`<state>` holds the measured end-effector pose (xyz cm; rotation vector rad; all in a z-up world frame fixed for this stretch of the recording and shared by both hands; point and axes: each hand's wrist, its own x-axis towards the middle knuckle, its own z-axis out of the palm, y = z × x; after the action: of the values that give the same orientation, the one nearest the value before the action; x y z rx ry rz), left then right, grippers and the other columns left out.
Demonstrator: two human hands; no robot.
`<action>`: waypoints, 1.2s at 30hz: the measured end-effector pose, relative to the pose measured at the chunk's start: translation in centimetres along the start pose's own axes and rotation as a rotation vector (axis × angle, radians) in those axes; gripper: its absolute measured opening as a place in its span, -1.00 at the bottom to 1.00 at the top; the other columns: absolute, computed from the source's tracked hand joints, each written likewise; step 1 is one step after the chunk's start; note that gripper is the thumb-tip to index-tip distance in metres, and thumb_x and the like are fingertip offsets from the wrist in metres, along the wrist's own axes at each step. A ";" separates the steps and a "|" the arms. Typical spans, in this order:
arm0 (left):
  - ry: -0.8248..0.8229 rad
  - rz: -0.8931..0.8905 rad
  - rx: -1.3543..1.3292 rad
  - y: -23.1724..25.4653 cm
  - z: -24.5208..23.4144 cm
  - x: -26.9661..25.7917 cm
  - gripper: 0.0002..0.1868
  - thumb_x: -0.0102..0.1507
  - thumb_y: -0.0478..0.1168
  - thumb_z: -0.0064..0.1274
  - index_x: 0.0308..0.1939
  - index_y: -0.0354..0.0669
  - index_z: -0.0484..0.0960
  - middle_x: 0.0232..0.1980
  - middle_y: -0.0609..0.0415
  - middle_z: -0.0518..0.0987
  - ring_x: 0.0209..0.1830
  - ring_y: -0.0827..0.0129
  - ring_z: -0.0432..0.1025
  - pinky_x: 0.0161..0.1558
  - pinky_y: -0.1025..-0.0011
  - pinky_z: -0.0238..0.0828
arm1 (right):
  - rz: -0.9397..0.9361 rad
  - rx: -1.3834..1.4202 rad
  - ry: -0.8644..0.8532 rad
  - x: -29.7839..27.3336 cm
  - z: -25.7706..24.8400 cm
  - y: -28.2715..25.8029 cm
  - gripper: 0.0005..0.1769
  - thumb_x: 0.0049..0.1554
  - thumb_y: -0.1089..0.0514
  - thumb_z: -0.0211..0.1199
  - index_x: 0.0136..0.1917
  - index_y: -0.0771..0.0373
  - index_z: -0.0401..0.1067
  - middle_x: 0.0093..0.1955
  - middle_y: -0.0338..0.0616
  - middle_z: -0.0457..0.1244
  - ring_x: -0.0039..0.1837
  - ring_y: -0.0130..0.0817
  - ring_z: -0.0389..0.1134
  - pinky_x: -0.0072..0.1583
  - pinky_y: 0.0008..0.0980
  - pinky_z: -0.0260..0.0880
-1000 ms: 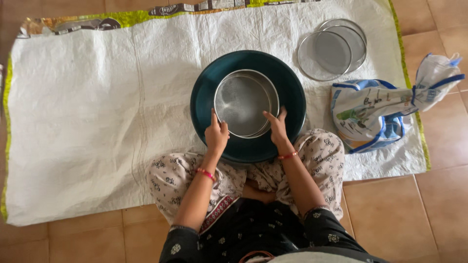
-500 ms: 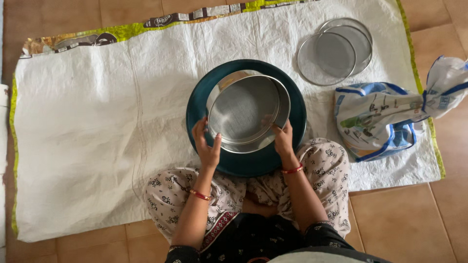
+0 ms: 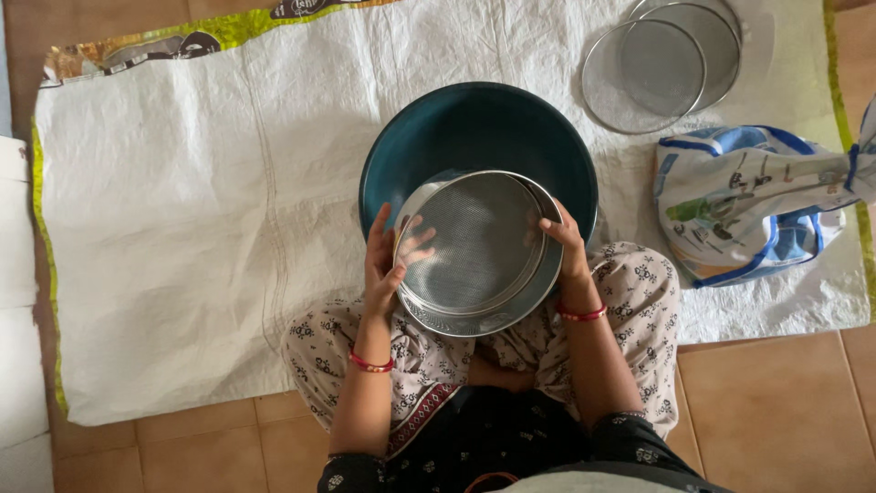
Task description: The person sits on the floor and arranges several metal sieves. They open a bag of grains, scoop the grains into a sieve placed over a bowl, and shake the sieve to sift the contents. The person also spreads the grains in the sieve with their hand.
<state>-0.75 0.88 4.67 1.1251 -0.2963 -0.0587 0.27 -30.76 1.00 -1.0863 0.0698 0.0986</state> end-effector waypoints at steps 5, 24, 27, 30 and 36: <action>0.088 -0.025 -0.005 -0.2 0.1 -0.2 0.18 0.15 0.13 0.38 0.61 -0.29 -0.01 0.36 -0.34 0.44 0.24 -0.16 0.51 0.16 -0.04 0.59 | 0.030 -0.054 0.033 -0.1 1.0 -0.8 -0.24 0.04 -0.15 0.22 0.36 0.39 0.31 -0.08 -0.17 0.27 -0.09 -0.43 0.31 -0.07 -0.49 0.35; 0.055 -0.116 0.164 -1.3 -1.3 0.5 -0.05 0.24 0.09 0.15 0.59 -0.25 0.12 0.44 -0.16 0.40 0.25 0.17 0.48 0.18 0.18 0.60 | 0.106 -0.095 0.010 1.3 -1.0 1.5 -0.43 0.06 0.20 0.31 0.32 0.45 0.40 -0.06 -0.05 0.36 -0.06 -0.34 0.41 0.02 -0.42 0.49; 0.126 -0.288 0.261 -1.3 -2.6 0.9 -0.16 0.22 -0.04 0.15 0.54 -0.17 0.23 0.44 -0.08 0.41 0.25 0.22 0.46 0.20 0.27 0.50 | 0.125 -0.290 -0.009 1.6 -1.0 1.7 -0.47 0.05 0.23 0.34 0.29 0.40 0.46 0.08 -0.06 0.43 0.07 -0.30 0.45 0.12 -0.41 0.46; 0.293 -0.357 0.269 -3.0 -2.8 1.9 -0.32 0.26 -0.16 0.16 0.46 -0.19 0.40 0.39 -0.08 0.49 0.25 0.27 0.45 0.21 0.34 0.41 | 0.117 -0.240 -0.001 2.6 -0.4 2.2 -0.48 0.09 0.24 0.34 0.32 0.37 0.45 0.16 -0.10 0.40 0.17 -0.31 0.42 0.19 -0.33 0.46; 0.459 -0.423 0.476 -7.1 -0.9 3.1 -0.41 0.30 -0.20 0.11 0.44 -0.10 0.46 0.33 -0.03 0.54 0.07 0.20 0.44 0.12 0.37 0.38 | -0.461 -1.241 0.211 2.3 1.2 6.0 -0.24 0.04 0.16 0.44 0.46 0.35 0.30 0.49 0.18 0.17 0.51 0.10 0.17 0.46 -0.01 0.27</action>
<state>3.17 -1.99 -1.45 1.6197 0.3607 -0.1046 1.90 -26.77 -4.00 -2.3189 -0.0716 -0.4527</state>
